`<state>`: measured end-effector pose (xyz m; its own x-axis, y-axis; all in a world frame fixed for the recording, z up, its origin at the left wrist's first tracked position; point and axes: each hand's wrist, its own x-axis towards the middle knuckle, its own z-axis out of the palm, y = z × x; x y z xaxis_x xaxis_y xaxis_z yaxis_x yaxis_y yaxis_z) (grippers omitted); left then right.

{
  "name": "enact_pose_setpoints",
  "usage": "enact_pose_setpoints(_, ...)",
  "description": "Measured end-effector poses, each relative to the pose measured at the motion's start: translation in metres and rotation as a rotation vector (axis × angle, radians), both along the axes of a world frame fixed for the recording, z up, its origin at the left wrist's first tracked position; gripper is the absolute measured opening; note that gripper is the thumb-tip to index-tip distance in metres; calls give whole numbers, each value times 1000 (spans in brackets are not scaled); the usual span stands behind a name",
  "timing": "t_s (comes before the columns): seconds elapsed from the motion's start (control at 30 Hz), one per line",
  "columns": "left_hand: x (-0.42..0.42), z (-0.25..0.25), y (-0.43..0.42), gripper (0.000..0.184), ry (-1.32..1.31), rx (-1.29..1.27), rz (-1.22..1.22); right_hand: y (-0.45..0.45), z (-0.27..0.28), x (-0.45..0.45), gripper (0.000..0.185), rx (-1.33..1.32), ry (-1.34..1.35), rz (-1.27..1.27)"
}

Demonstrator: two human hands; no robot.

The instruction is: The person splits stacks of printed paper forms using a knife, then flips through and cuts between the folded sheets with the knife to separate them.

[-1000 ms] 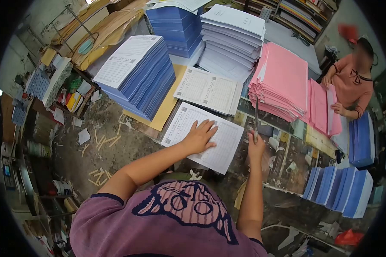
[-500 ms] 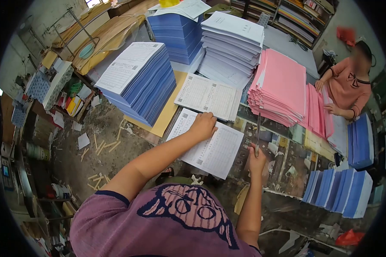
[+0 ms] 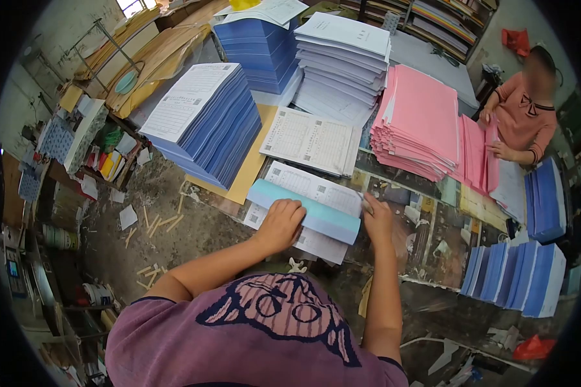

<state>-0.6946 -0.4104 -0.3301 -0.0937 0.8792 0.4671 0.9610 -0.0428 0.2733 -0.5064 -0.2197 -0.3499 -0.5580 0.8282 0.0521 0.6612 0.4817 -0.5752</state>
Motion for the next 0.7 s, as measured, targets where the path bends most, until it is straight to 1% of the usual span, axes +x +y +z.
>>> enact_pose_setpoints(0.13, 5, -5, -12, 26, 12, -20, 15, 4, -13, -4, 37, 110, -31, 141)
enact_pose_setpoints(0.3, 6, -8, -12, 32, 13, -71, 18, 8, -28, -1, 43, 222, 0, 150)
enact_pose_setpoints(0.47, 6, -7, -11, 34, 33, -81, 45, 13, -31, -7, 45, 256, 28, 185)
enact_pose_setpoints(0.67, 6, -9, -7, 35, 16, -95, 56, 15, -30, -9, 42, 219, -23, 190)
enact_pose_setpoints(0.7, 4, -8, -1, 34, 21, -79, 56, 20, -39, -7, 40, 124, 58, 134)
